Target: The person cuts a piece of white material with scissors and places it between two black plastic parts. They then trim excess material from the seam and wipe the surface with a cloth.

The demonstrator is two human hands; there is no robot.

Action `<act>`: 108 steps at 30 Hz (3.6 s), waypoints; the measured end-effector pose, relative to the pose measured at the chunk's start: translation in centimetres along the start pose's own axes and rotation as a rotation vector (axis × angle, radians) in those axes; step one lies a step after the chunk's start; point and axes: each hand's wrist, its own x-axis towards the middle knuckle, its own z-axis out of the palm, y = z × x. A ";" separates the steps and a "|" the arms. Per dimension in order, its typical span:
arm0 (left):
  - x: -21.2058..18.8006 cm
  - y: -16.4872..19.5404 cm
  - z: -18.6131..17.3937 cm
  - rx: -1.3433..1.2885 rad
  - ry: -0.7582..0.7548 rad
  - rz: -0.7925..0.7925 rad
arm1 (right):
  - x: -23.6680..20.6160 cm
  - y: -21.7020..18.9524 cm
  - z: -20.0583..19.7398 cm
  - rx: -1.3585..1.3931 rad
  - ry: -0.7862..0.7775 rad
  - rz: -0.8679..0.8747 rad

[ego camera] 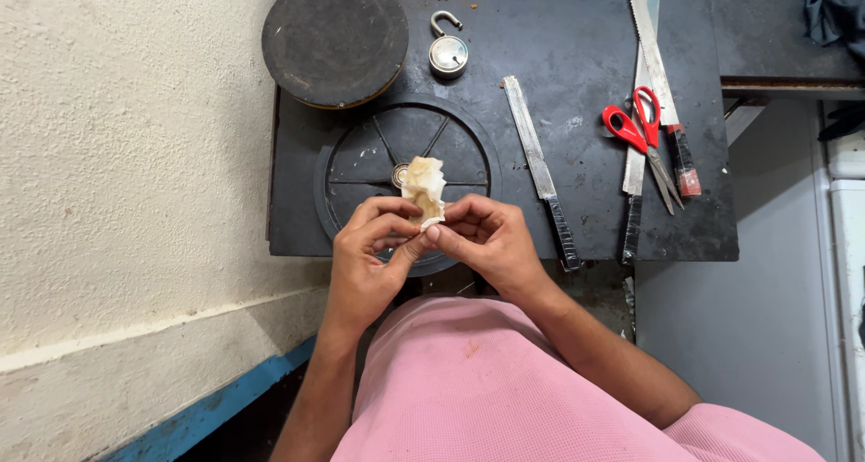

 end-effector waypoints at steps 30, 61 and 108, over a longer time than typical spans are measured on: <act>1.7 -2.9 7.7 -0.454 0.087 -0.257 | -0.7 -1.5 -8.1 0.197 0.135 0.277; 1.4 -7.4 14.9 -0.622 0.338 -0.347 | -3.5 -1.5 -14.0 -1.052 -0.127 -0.340; 2.1 -8.7 -3.8 -0.700 0.325 -0.401 | -2.5 1.6 -19.2 -0.777 0.650 0.296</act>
